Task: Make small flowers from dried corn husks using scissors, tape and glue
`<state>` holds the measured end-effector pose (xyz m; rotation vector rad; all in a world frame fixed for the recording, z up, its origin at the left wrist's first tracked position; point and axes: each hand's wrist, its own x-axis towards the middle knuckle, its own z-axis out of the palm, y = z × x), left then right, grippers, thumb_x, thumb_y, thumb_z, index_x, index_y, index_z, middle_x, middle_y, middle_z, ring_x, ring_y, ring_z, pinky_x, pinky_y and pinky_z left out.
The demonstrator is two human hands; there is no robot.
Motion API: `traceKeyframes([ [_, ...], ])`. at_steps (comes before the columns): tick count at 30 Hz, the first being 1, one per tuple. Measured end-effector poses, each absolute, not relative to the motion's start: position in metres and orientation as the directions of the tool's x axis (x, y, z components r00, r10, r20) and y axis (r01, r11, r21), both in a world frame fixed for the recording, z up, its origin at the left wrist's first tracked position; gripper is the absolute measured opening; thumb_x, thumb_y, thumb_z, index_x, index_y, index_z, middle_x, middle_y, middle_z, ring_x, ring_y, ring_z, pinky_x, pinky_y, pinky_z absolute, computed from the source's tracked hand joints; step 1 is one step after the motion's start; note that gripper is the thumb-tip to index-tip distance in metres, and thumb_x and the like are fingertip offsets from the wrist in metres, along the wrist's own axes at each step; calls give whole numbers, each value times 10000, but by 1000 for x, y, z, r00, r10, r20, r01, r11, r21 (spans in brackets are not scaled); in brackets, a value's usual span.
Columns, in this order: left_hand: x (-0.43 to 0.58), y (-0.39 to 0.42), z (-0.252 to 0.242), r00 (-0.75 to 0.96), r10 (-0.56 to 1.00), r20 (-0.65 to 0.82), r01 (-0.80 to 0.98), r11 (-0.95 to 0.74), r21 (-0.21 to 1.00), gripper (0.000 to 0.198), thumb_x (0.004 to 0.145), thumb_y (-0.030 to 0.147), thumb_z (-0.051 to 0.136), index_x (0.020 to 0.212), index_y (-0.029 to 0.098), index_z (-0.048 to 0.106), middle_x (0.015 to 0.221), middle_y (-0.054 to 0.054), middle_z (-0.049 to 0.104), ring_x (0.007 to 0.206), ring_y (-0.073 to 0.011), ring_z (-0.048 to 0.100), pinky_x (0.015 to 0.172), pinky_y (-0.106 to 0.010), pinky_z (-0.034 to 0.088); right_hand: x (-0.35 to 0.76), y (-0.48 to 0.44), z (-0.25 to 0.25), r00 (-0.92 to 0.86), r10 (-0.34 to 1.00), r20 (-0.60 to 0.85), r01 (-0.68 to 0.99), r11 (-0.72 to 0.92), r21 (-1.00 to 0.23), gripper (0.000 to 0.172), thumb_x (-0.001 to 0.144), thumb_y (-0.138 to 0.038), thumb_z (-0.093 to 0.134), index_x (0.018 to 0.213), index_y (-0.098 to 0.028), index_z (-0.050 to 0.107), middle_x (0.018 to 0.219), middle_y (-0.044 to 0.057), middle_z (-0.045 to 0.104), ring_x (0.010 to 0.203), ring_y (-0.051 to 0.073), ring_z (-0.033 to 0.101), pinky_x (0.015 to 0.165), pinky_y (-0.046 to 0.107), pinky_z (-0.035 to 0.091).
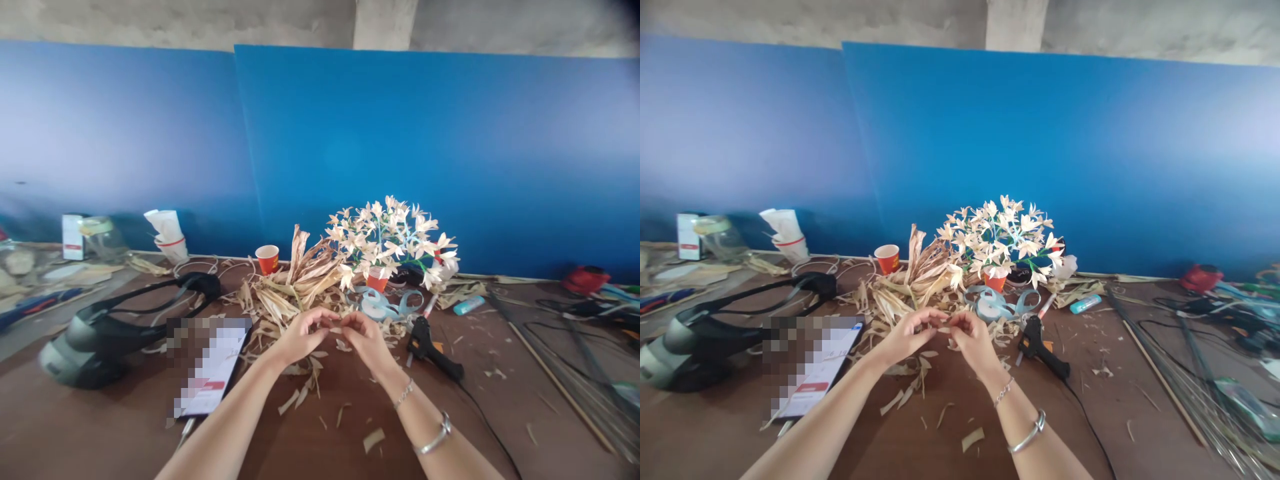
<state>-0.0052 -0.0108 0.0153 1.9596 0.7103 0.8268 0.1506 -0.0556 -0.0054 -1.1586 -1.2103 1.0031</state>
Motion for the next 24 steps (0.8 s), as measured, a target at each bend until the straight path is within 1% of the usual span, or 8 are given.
traceKeyframes([
  [2, -6, -12, 16, 603, 714, 356, 192, -562, 804, 296, 703, 73, 510, 954, 172, 630, 908, -49, 651, 879, -170, 578, 827, -296, 427, 151, -55, -4, 114, 983, 145, 20, 144, -989, 39, 654, -190, 520, 685, -180, 499, 501, -75, 478, 419, 68, 437, 415, 177, 367],
  [5, -5, -12, 15, 586, 682, 438, 267, -672, 691, 165, 711, 113, 554, 815, 185, 661, 812, -39, 649, 814, -169, 567, 787, -292, 421, 151, -55, -4, 102, 984, 148, 31, 146, -989, 23, 665, -177, 492, 684, -176, 506, 481, -77, 460, 405, 64, 416, 396, 168, 346],
  [9, -2, -11, 12, 559, 669, 489, 302, -714, 632, 85, 742, 171, 567, 752, 184, 650, 747, -32, 638, 764, -163, 561, 728, -273, 415, 153, -56, -5, 72, 980, 188, 83, 182, -980, 107, 672, -149, 469, 721, -164, 564, 560, -43, 529, 461, 79, 466, 435, 181, 373],
  [11, -1, -11, 10, 540, 682, 493, 317, -707, 632, 82, 739, 173, 565, 744, 181, 646, 743, -31, 633, 756, -161, 561, 716, -267, 414, 153, -58, -5, 68, 961, 267, 211, 248, -946, 107, 682, -155, 495, 738, -163, 586, 627, -16, 579, 531, 99, 511, 489, 196, 401],
  [14, -1, -11, 10, 535, 691, 486, 356, -707, 611, 89, 710, 142, 564, 728, 181, 641, 736, -27, 633, 759, -165, 557, 719, -267, 406, 153, -60, -6, 51, 914, 402, 469, 333, -818, 95, 723, -178, 503, 736, -167, 596, 672, 14, 618, 595, 127, 548, 545, 216, 418],
  [16, 1, -13, 10, 531, 697, 482, 407, -709, 576, 91, 693, 128, 560, 703, 184, 631, 715, -21, 631, 754, -169, 549, 721, -275, 394, 153, -61, -6, 34, 895, 444, 579, 345, -739, 110, 746, -177, 484, 717, -172, 590, 661, 17, 622, 589, 131, 550, 549, 218, 412],
  [20, 10, -20, 8, 469, 723, 507, 533, -689, 491, 76, 688, 134, 565, 632, 182, 586, 665, -10, 612, 740, -176, 540, 738, -306, 356, 152, -62, -8, 71, 867, 493, 711, 302, -634, 107, 739, -181, 497, 650, -177, 554, 614, 11, 610, 553, 128, 541, 527, 208, 385],
  [24, 21, -28, 4, 369, 734, 570, 603, -656, 454, 90, 705, 164, 570, 618, 182, 563, 665, -3, 609, 748, -181, 543, 734, -318, 324, 150, -62, -9, 171, 840, 515, 766, 216, -606, 140, 730, -194, 504, 591, -187, 518, 563, 3, 594, 513, 125, 531, 487, 206, 359],
])
